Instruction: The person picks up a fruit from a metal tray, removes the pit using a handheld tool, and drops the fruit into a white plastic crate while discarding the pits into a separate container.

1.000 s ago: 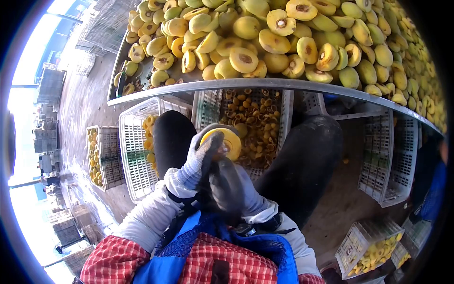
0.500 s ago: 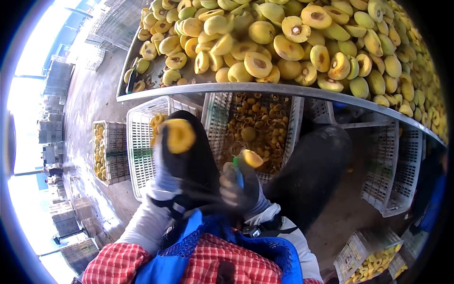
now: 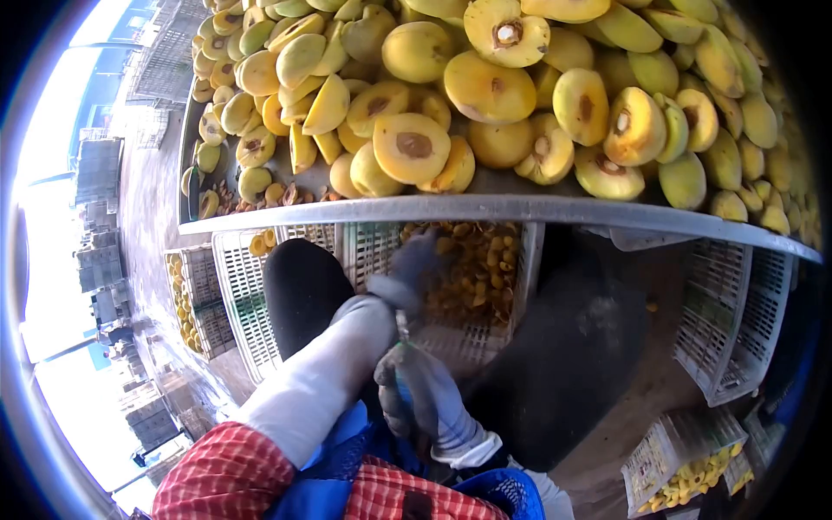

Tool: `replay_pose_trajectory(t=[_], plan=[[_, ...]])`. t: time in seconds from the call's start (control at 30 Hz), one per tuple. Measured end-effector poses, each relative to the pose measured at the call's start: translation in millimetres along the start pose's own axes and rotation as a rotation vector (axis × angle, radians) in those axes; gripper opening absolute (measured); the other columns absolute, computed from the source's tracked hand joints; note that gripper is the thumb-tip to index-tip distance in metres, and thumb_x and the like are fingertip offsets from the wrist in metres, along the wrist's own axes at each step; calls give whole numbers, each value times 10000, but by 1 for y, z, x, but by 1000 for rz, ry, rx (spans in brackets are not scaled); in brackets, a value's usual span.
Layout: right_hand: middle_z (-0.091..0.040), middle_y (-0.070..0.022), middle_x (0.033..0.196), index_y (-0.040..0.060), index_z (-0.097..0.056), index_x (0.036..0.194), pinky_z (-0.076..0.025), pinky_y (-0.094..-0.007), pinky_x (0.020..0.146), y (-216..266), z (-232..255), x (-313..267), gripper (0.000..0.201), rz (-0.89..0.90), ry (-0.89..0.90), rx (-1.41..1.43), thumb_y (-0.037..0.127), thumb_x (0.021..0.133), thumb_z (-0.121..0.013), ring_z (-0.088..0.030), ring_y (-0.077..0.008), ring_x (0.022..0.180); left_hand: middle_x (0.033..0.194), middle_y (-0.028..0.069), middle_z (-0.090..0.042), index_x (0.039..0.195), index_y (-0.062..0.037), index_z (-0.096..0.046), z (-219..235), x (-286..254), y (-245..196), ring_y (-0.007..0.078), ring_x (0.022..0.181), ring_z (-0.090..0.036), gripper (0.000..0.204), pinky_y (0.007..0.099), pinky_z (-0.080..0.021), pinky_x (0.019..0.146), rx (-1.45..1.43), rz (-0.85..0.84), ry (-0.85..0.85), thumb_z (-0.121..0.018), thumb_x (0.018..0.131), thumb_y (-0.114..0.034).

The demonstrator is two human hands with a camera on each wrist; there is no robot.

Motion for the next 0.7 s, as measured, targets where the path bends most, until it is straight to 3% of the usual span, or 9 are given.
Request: replay_pose_trajectory(t=[0.1, 0.23, 0.3, 0.37, 0.47, 0.53, 0.63, 0.67, 0.7], plan=[[-476, -54, 497, 39, -517, 875, -328, -245, 351, 7, 19, 4, 418, 69, -85, 119, 403, 977, -337, -419, -138, 348, 1260, 138, -528, 1322, -79, -400, -90, 27, 40, 325, 1053, -575, 526, 409, -476, 850, 410, 68, -72, -497, 889, -360], [-477, -61, 495, 27, -521, 880, -331, -225, 384, 24, 32, 4, 400, 157, -141, -28, 371, 977, -341, -445, -139, 376, 1281, 144, -509, 1340, -75, -384, -111, 50, 50, 297, 1140, -510, 447, 373, -403, 956, 262, -365, -669, -396, 962, -312], [-480, -65, 499, 23, -517, 883, -347, -220, 395, 67, 29, -4, 390, 803, -328, -593, 367, 974, -357, -452, -140, 377, 1268, 132, -518, 1304, -81, -435, -99, 66, 40, 253, 1170, -480, 397, 351, -370, 988, 180, -244, -151, -389, 974, -296], [-491, -68, 521, 23, -512, 882, -356, -225, 383, 68, 33, -4, 386, 835, -368, -613, 371, 974, -371, -444, -144, 363, 1255, 121, -526, 1268, -87, -487, -73, 57, 19, 210, 1201, -450, 358, 329, -338, 1020, 14, -162, 204, -382, 985, -280], [-509, -71, 555, 30, -503, 876, -354, -243, 335, 25, 47, 7, 392, 271, -303, 37, 390, 974, -384, -422, -154, 333, 1194, 113, -543, 1241, -70, -505, -73, 56, 19, 200, 1111, -502, 336, 319, -402, 933, -239, -356, 36, -451, 932, -192], [-510, -73, 542, 32, -500, 873, -345, -247, 311, 35, 47, 4, 401, 299, -373, 219, 404, 970, -385, -423, -161, 329, 1154, 107, -555, 1223, -59, -517, -51, 42, 7, 193, 1050, -537, 335, 312, -445, 875, -407, -483, -74, -496, 897, -134], [-495, -66, 513, 41, -491, 855, -307, -249, 269, 53, 51, 2, 436, 474, -375, 111, 439, 972, -355, -392, -160, 299, 1145, 90, -545, 1316, -27, -411, 3, -17, -25, 198, 1013, -557, 597, 316, -464, 845, -1355, -26, 374, -630, 786, -193], [-570, -120, 674, 19, -517, 933, -423, -276, 358, 55, 43, 2, 339, 434, -197, 181, 352, 951, -460, -526, -201, 436, 1165, 99, -538, 1342, -14, -372, 38, -47, -50, 206, 1031, -551, 707, 326, -459, 864, -1753, -134, 427, -678, 751, -250], [-572, -145, 766, 13, -523, 968, -457, -296, 417, 53, 59, -1, 291, 523, -312, -203, 301, 928, -503, -558, -228, 523, 1203, 121, -518, 1351, 7, -341, 68, -79, -68, 220, 1075, -534, 832, 337, -436, 923, -1762, -130, 462, -716, 703, -355]])
Point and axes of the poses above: each hand's wrist, its own x-axis towards the middle knuckle, its own z-axis out of the back of the hand, y = z × x, the point moved 10 cm from there along x, towards the middle knuckle
